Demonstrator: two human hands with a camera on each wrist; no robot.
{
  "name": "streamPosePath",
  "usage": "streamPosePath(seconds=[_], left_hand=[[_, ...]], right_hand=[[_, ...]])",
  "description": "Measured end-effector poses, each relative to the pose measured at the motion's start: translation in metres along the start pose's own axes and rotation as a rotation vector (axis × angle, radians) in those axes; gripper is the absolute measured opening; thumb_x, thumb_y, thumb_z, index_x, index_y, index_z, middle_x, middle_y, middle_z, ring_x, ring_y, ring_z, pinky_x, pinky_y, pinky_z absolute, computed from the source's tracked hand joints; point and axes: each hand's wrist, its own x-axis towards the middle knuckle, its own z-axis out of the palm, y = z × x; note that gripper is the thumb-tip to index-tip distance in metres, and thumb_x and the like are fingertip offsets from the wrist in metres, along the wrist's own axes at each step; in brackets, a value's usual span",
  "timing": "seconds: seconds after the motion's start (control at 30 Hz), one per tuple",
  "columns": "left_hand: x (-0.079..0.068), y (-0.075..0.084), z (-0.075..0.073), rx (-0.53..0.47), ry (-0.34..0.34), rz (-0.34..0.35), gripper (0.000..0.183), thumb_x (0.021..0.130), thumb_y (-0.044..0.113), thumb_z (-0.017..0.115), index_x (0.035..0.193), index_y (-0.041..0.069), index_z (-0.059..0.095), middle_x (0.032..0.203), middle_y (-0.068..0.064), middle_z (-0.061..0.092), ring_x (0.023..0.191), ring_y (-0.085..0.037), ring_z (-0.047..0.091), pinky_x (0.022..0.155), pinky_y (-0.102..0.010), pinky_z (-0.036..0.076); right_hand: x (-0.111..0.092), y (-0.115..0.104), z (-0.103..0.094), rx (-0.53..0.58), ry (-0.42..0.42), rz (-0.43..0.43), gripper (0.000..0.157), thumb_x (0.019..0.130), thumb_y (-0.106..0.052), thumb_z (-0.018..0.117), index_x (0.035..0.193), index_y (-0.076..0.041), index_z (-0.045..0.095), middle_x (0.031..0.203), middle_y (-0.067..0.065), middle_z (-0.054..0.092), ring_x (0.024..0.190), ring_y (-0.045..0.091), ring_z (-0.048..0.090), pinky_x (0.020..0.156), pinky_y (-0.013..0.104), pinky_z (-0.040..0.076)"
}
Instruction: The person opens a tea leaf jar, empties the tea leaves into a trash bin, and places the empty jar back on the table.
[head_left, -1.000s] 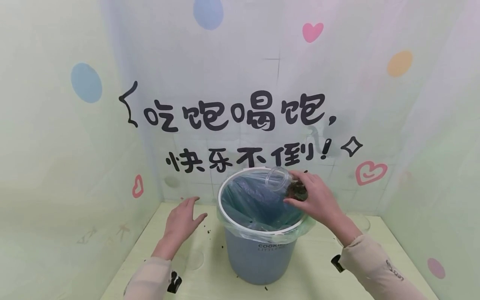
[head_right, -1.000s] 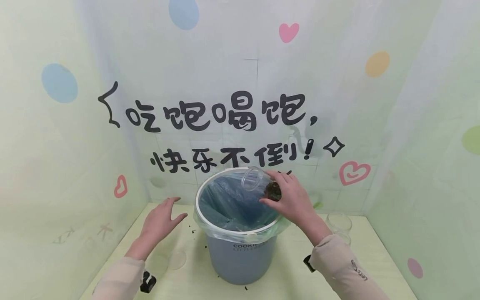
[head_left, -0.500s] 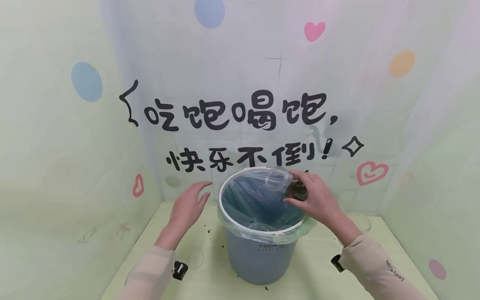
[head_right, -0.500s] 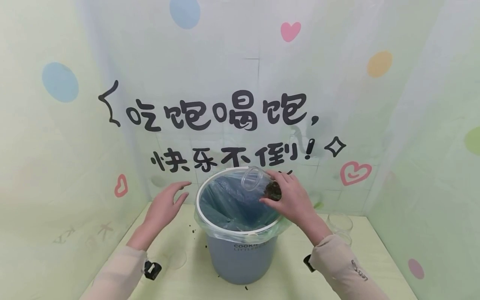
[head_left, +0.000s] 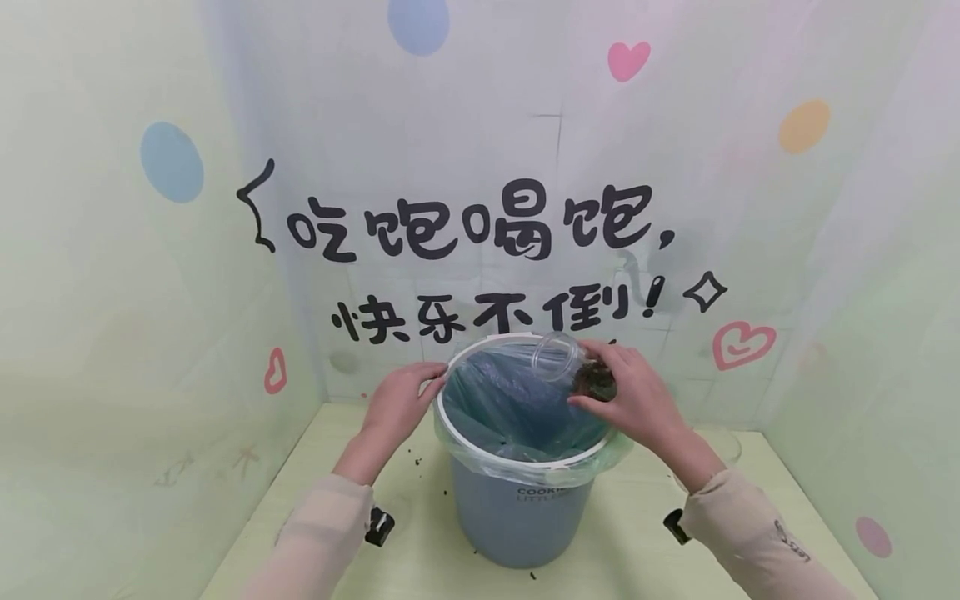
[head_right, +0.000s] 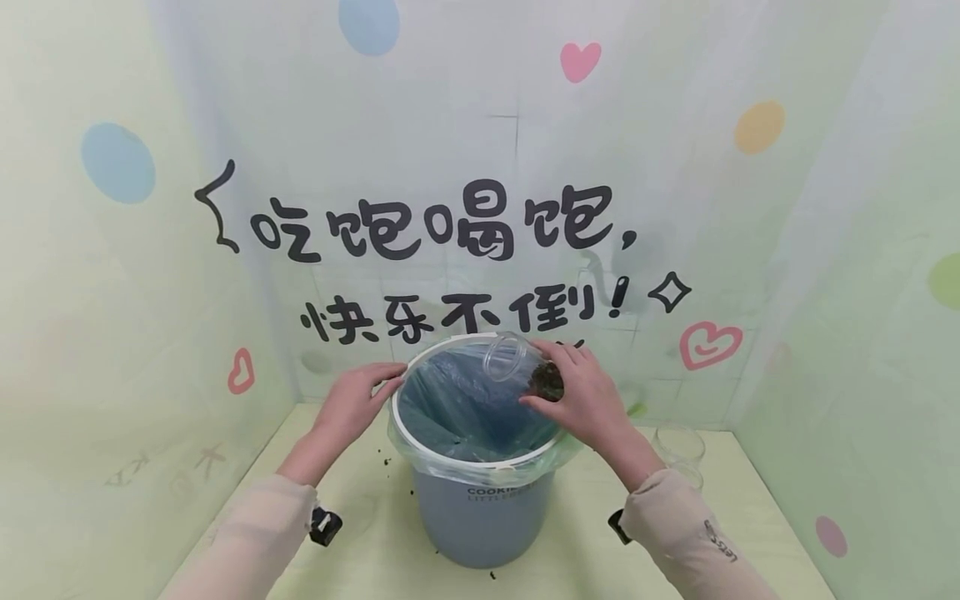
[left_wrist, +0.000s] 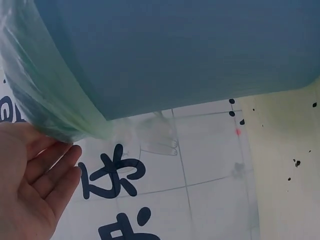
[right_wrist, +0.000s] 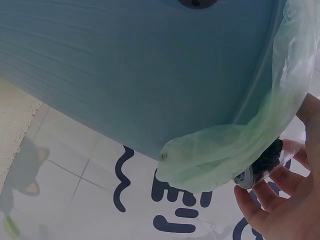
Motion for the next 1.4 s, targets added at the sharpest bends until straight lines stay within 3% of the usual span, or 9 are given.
streamPosePath(seconds=[0.13, 0.3, 0.5, 0.63, 0.77, 0.97, 1.1, 1.23, 1.4], left_hand=[[0.003, 0.005, 0.0, -0.022, -0.001, -0.035, 0.033, 0.101, 0.028, 0.059, 0.13, 0.015, 0.067, 0.131, -0.007, 0.068, 0.122, -0.03, 0.064, 0.103, -0.048, 0.051], [0.014, 0.011, -0.004, 0.04, 0.022, -0.025, 0.032, 0.1, 0.028, 0.059, 0.129, 0.017, 0.068, 0.129, -0.005, 0.069, 0.12, -0.03, 0.065, 0.101, -0.049, 0.052], [0.02, 0.013, -0.005, 0.082, 0.02, -0.033, 0.031, 0.101, 0.031, 0.059, 0.127, 0.019, 0.069, 0.127, -0.005, 0.07, 0.116, -0.031, 0.067, 0.094, -0.049, 0.056], [0.024, 0.015, -0.005, 0.086, 0.04, -0.044, 0.03, 0.1, 0.033, 0.059, 0.125, 0.02, 0.071, 0.121, -0.006, 0.073, 0.106, -0.03, 0.072, 0.075, -0.042, 0.058], [0.027, 0.017, -0.004, 0.112, 0.039, -0.078, 0.03, 0.099, 0.036, 0.061, 0.123, 0.022, 0.072, 0.118, -0.006, 0.074, 0.094, -0.029, 0.073, 0.056, -0.033, 0.048], [0.029, 0.018, -0.003, 0.158, 0.046, -0.136, 0.028, 0.097, 0.039, 0.064, 0.119, 0.025, 0.074, 0.111, -0.008, 0.076, 0.072, -0.028, 0.067, 0.05, -0.035, 0.042], [0.028, 0.018, -0.001, 0.178, 0.069, -0.138, 0.026, 0.096, 0.038, 0.065, 0.116, 0.024, 0.076, 0.102, -0.009, 0.078, 0.06, -0.023, 0.059, 0.044, -0.029, 0.035], [0.027, 0.019, 0.003, 0.197, 0.088, -0.136, 0.024, 0.095, 0.036, 0.067, 0.112, 0.022, 0.077, 0.097, -0.008, 0.078, 0.057, -0.022, 0.058, 0.042, -0.025, 0.03], [0.025, 0.021, 0.009, 0.216, 0.098, -0.143, 0.022, 0.095, 0.033, 0.067, 0.109, 0.02, 0.078, 0.095, -0.006, 0.079, 0.062, -0.025, 0.066, 0.043, -0.026, 0.034]], right_hand=[[0.002, 0.002, -0.002, 0.009, 0.004, -0.017, 0.079, 0.074, -0.032, 0.089, 0.14, -0.01, 0.052, 0.123, 0.015, 0.065, 0.114, 0.035, 0.058, 0.095, 0.055, 0.051], [0.014, 0.003, -0.009, 0.034, 0.041, -0.038, 0.079, 0.074, -0.031, 0.088, 0.141, -0.008, 0.052, 0.122, 0.014, 0.064, 0.114, 0.034, 0.057, 0.099, 0.053, 0.048], [0.021, 0.003, -0.013, 0.13, 0.078, 0.005, 0.077, 0.076, -0.026, 0.087, 0.142, -0.012, 0.05, 0.115, 0.016, 0.056, 0.104, 0.029, 0.053, 0.085, 0.046, 0.047], [0.026, 0.005, -0.015, 0.249, 0.087, 0.059, 0.076, 0.079, -0.02, 0.085, 0.145, -0.016, 0.048, 0.112, 0.016, 0.051, 0.1, 0.025, 0.046, 0.078, 0.04, 0.039], [0.03, 0.006, -0.017, 0.358, 0.057, 0.136, 0.073, 0.084, -0.02, 0.08, 0.148, -0.02, 0.045, 0.117, 0.016, 0.051, 0.104, 0.024, 0.044, 0.079, 0.038, 0.036], [0.031, 0.008, -0.019, 0.45, 0.01, 0.212, 0.07, 0.09, -0.024, 0.073, 0.152, -0.022, 0.039, 0.121, 0.016, 0.052, 0.102, 0.023, 0.049, 0.083, 0.036, 0.042], [0.03, 0.009, -0.02, 0.491, -0.022, 0.246, 0.069, 0.093, -0.02, 0.068, 0.152, -0.017, 0.034, 0.124, 0.018, 0.051, 0.099, 0.022, 0.051, 0.081, 0.029, 0.045], [0.025, 0.009, -0.022, 0.53, -0.064, 0.289, 0.068, 0.093, -0.015, 0.063, 0.15, -0.009, 0.027, 0.13, 0.022, 0.045, 0.101, 0.027, 0.053, 0.076, 0.02, 0.048], [0.02, 0.01, -0.023, 0.557, -0.076, 0.332, 0.065, 0.093, -0.015, 0.064, 0.144, -0.006, 0.023, 0.134, 0.022, 0.041, 0.108, 0.032, 0.053, 0.079, 0.017, 0.047]])
